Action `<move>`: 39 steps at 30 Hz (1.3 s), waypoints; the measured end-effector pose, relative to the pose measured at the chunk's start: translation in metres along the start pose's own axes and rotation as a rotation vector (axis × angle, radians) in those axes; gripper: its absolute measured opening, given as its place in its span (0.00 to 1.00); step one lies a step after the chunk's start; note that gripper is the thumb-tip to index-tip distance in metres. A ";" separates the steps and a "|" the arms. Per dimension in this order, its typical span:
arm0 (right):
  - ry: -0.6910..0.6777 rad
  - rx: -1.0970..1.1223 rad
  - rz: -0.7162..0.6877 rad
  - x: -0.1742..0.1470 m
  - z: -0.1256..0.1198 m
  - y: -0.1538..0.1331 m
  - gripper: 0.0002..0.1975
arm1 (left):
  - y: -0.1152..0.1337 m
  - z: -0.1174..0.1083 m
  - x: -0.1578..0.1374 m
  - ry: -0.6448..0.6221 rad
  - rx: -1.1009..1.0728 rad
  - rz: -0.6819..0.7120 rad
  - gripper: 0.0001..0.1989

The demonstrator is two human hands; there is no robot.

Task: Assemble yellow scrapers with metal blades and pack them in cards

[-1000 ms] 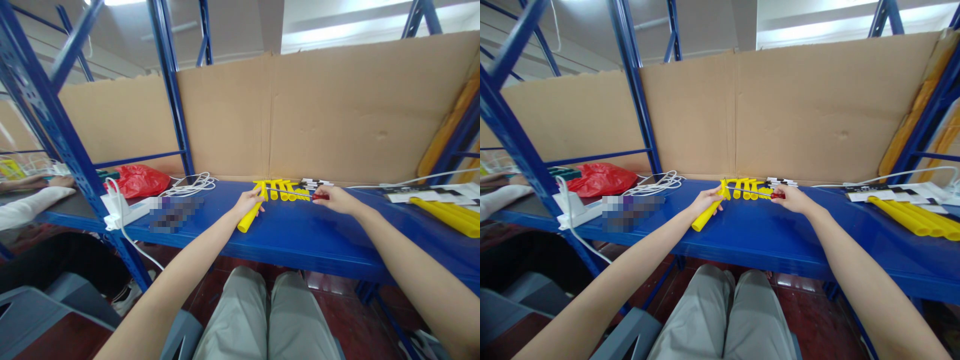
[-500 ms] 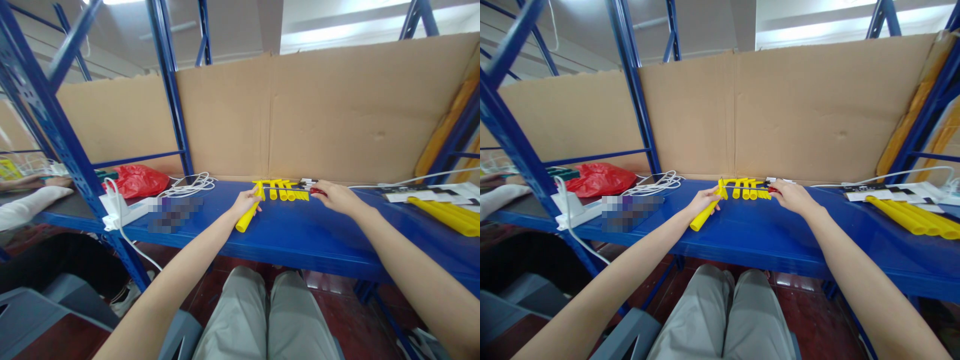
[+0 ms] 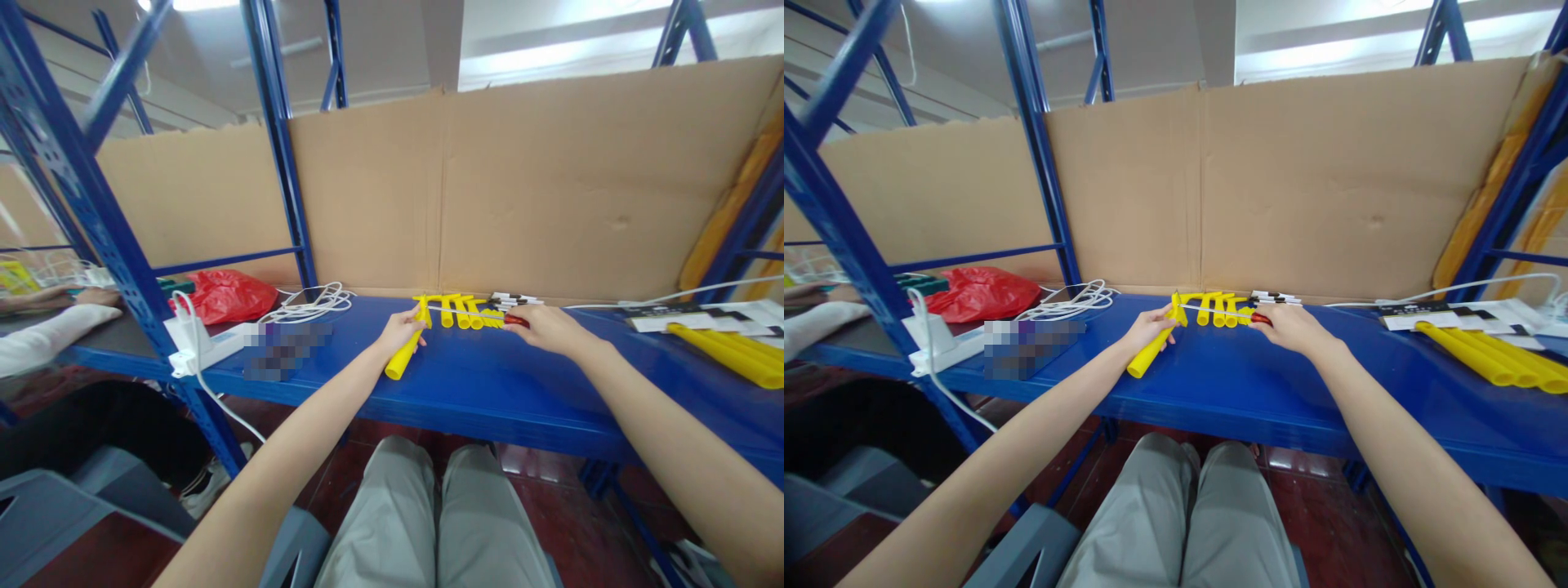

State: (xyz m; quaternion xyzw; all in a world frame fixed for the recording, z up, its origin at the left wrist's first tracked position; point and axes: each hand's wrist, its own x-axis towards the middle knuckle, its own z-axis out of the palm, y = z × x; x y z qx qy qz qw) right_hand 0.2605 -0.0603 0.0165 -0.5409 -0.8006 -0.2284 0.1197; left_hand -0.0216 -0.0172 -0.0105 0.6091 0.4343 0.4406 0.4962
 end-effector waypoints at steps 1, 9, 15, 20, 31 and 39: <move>-0.006 0.020 -0.008 0.000 -0.001 0.000 0.15 | 0.000 0.000 0.000 0.004 0.006 -0.001 0.32; -0.140 0.234 0.060 -0.005 -0.007 -0.002 0.14 | 0.005 0.003 -0.004 -0.004 0.059 -0.011 0.32; -0.152 0.323 0.076 -0.006 -0.002 -0.006 0.13 | 0.006 0.003 -0.005 -0.016 0.110 -0.008 0.31; -0.072 0.282 0.116 -0.005 0.010 -0.001 0.06 | 0.005 0.002 -0.005 -0.022 0.122 -0.009 0.32; 0.046 0.048 0.080 -0.010 0.000 -0.001 0.11 | 0.000 0.001 -0.001 -0.030 0.124 0.009 0.34; 0.042 0.080 0.135 -0.009 0.004 0.000 0.09 | -0.001 0.002 0.000 -0.005 0.085 0.012 0.32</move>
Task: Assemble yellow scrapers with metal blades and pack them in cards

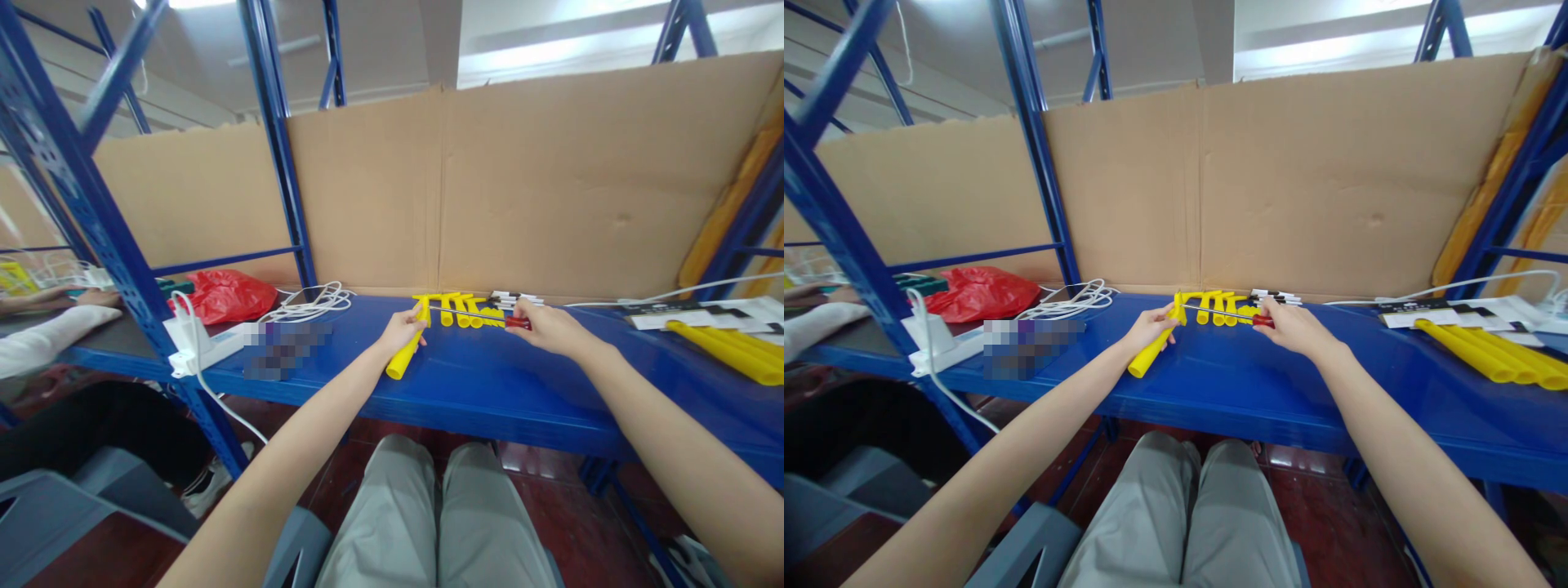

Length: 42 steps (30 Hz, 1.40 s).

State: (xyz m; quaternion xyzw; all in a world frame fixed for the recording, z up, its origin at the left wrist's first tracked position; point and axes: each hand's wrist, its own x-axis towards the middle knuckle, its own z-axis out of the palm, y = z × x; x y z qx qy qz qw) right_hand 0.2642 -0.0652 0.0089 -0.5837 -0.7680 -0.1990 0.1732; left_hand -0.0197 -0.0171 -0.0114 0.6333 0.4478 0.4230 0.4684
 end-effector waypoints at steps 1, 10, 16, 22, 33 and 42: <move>0.011 0.000 -0.001 0.000 0.000 0.000 0.08 | 0.000 0.000 0.000 -0.008 0.008 -0.003 0.33; 0.052 -0.039 -0.023 -0.001 -0.007 -0.002 0.11 | 0.002 -0.001 -0.003 -0.009 0.067 -0.007 0.32; -0.018 0.010 -0.045 -0.001 0.000 -0.004 0.11 | 0.005 -0.001 -0.006 0.014 0.027 0.009 0.31; -0.005 -0.030 -0.007 0.000 0.005 -0.001 0.10 | 0.006 -0.001 -0.006 0.003 0.041 -0.003 0.31; -0.053 0.065 -0.021 0.002 0.005 -0.006 0.10 | 0.004 0.000 -0.005 0.012 0.024 0.009 0.32; -0.064 -0.047 0.000 0.001 0.004 -0.006 0.11 | 0.000 -0.002 0.001 0.008 0.025 0.007 0.35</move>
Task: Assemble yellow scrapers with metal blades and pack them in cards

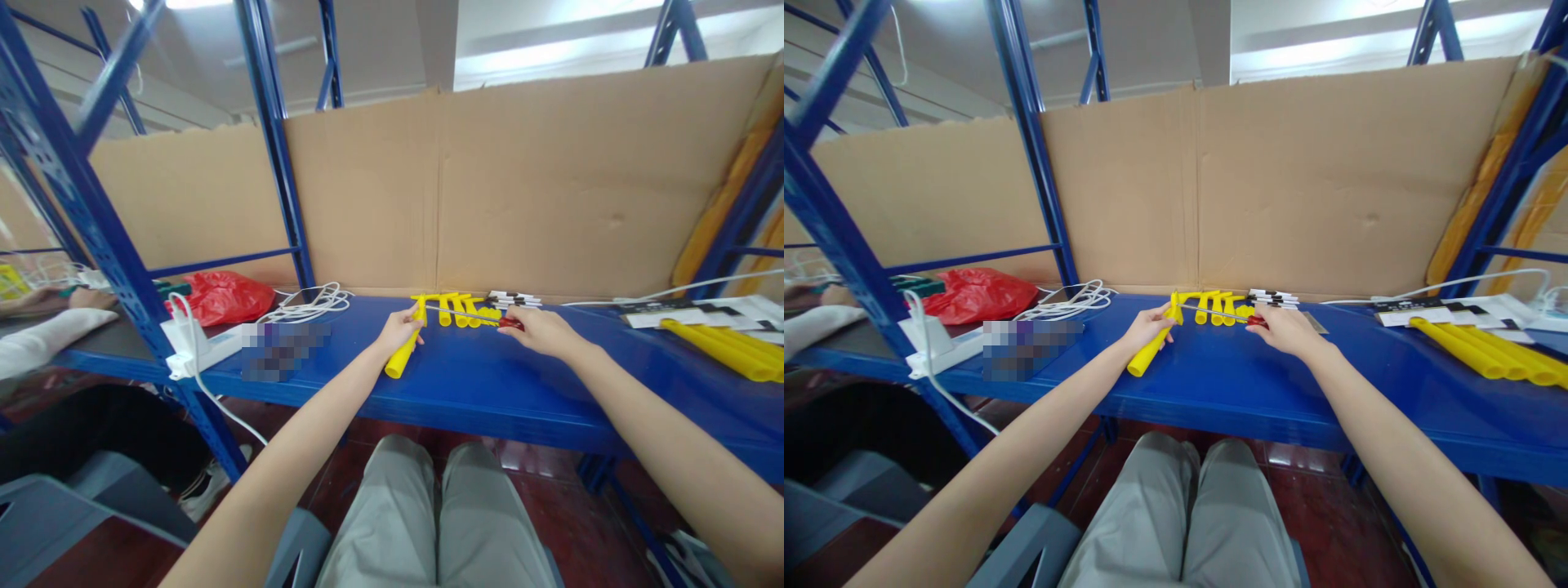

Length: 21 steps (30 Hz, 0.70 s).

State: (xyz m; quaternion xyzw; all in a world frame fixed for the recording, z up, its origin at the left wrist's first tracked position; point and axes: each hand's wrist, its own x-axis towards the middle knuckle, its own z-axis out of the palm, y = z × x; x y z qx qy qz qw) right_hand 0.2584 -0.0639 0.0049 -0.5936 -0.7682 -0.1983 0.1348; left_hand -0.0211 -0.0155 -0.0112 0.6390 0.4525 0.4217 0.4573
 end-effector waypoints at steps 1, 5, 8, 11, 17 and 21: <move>-0.006 0.007 -0.007 0.000 -0.001 -0.001 0.12 | 0.000 0.000 0.000 0.003 -0.001 -0.001 0.35; -0.020 0.100 -0.041 0.000 -0.002 -0.002 0.14 | 0.001 0.001 0.000 0.013 0.002 -0.005 0.34; -0.003 0.149 -0.026 0.001 0.003 0.001 0.12 | 0.001 0.001 -0.001 0.011 0.013 -0.003 0.32; 0.018 0.097 0.003 0.001 0.006 0.003 0.09 | 0.001 0.002 0.000 0.019 0.019 0.003 0.31; 0.151 0.001 0.002 0.000 0.002 0.002 0.08 | -0.001 0.002 0.001 0.024 0.014 0.008 0.32; 0.182 0.013 0.009 -0.001 -0.002 0.002 0.11 | -0.002 0.001 0.002 0.025 0.024 0.007 0.33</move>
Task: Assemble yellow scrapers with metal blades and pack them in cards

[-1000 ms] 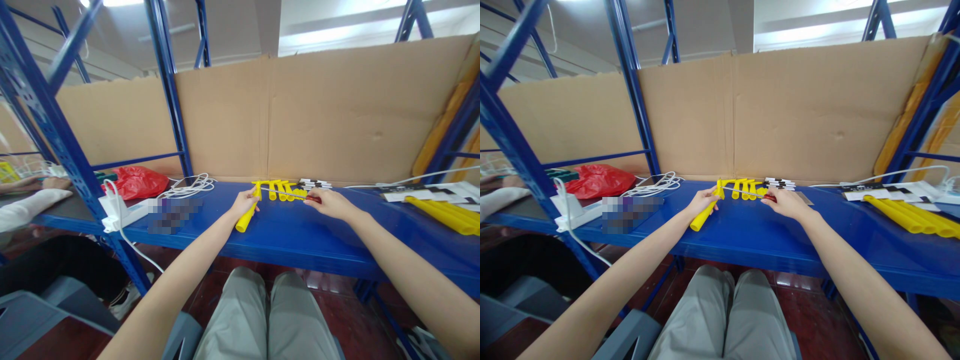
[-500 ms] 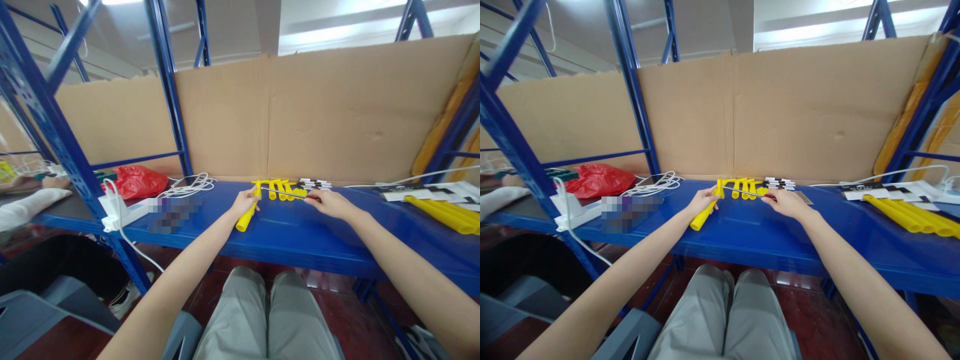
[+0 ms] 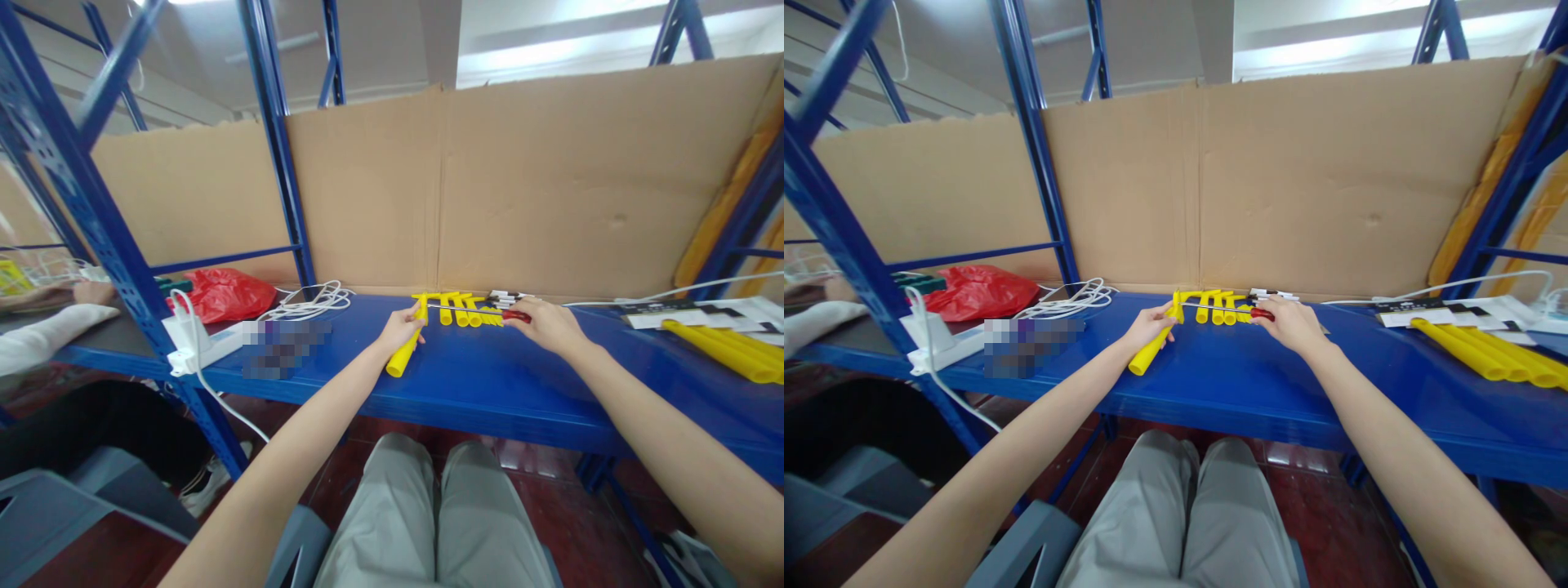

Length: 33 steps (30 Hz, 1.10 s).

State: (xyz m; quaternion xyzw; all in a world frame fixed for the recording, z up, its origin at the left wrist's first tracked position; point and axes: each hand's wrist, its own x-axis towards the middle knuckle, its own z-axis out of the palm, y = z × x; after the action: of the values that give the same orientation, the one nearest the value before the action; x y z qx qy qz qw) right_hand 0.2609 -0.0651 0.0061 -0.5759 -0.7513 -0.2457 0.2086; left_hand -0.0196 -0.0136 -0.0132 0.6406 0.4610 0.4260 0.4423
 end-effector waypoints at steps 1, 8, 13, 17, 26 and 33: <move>-0.019 0.005 -0.006 0.000 0.000 0.000 0.12 | 0.000 0.000 0.000 0.002 -0.003 0.001 0.33; -0.097 0.094 0.007 0.001 0.007 0.001 0.12 | 0.003 -0.001 -0.003 -0.002 0.015 0.011 0.33; -0.037 0.111 -0.024 0.002 0.013 0.008 0.06 | 0.004 -0.001 -0.004 0.001 0.039 0.013 0.32; 0.000 0.080 -0.040 0.002 0.010 0.008 0.08 | 0.003 0.000 -0.003 0.004 0.045 0.014 0.32; -0.030 0.093 -0.063 0.002 0.006 0.009 0.09 | 0.007 0.001 -0.007 -0.006 0.044 0.005 0.31; -0.058 0.118 0.001 0.002 0.007 0.007 0.08 | 0.009 0.001 -0.009 -0.003 0.054 0.003 0.30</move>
State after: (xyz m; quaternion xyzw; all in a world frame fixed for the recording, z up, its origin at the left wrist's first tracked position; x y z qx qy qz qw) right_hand 0.2666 -0.0575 0.0028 -0.5697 -0.7700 -0.1842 0.2203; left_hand -0.0189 -0.0243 -0.0057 0.6536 0.4707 0.4132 0.4249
